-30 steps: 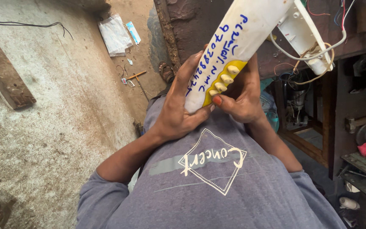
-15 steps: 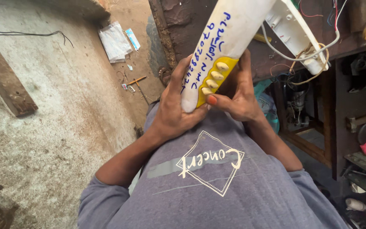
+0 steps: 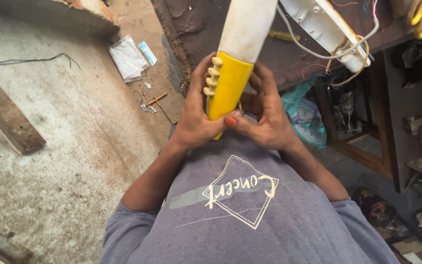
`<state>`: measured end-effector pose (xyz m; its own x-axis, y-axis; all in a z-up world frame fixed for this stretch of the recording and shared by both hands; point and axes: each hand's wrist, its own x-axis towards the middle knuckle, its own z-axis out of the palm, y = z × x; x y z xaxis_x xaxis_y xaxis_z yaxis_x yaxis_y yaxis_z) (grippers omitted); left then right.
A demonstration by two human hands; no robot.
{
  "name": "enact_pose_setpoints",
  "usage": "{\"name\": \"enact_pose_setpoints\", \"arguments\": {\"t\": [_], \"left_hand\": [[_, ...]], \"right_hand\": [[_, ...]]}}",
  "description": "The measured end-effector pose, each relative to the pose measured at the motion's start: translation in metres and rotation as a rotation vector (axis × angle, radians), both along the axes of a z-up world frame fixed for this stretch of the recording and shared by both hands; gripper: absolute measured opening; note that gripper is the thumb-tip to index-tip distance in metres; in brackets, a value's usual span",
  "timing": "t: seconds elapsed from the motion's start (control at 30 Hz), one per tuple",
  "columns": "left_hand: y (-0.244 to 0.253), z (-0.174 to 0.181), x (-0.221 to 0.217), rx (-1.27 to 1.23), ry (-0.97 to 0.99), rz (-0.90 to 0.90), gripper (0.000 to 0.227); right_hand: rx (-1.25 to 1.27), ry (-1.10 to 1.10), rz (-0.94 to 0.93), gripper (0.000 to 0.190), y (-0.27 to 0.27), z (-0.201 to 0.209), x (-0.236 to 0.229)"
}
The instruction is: The person assembles a white and yellow plastic device by inserting small cylindrical components into slots, applying adhesive from a bottle, and using a screwdriver to secure internal parts. The person repeatedly rotates and repositions the device while working on its internal wiring and components.
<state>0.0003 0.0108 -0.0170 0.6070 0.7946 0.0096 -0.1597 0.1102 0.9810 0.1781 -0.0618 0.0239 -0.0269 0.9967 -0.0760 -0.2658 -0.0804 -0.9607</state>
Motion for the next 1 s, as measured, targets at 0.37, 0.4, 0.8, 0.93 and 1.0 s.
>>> {"name": "enact_pose_setpoints", "arguments": {"t": [0.37, 0.4, 0.8, 0.93, 1.0], "left_hand": [[0.014, -0.008, 0.001, -0.975, -0.645, -0.402, 0.089], [0.013, -0.005, 0.003, -1.003, -0.639, -0.374, 0.091], [0.001, 0.005, 0.02, -0.655, -0.349, -0.418, 0.088], [-0.001, 0.008, 0.031, -0.485, -0.304, -0.422, 0.096], [-0.002, 0.009, 0.036, -0.416, -0.288, -0.426, 0.097]], "right_hand": [[0.086, -0.52, -0.364, 0.023, -0.018, 0.024, 0.019], [0.094, -0.554, -0.372, 0.022, -0.019, 0.025, 0.019], [0.073, -0.577, -0.373, 0.022, -0.028, 0.026, 0.029], [0.093, -0.6, -0.364, 0.021, -0.028, 0.029, 0.041], [0.087, -0.606, -0.365, 0.022, -0.029, 0.031, 0.047]]}}
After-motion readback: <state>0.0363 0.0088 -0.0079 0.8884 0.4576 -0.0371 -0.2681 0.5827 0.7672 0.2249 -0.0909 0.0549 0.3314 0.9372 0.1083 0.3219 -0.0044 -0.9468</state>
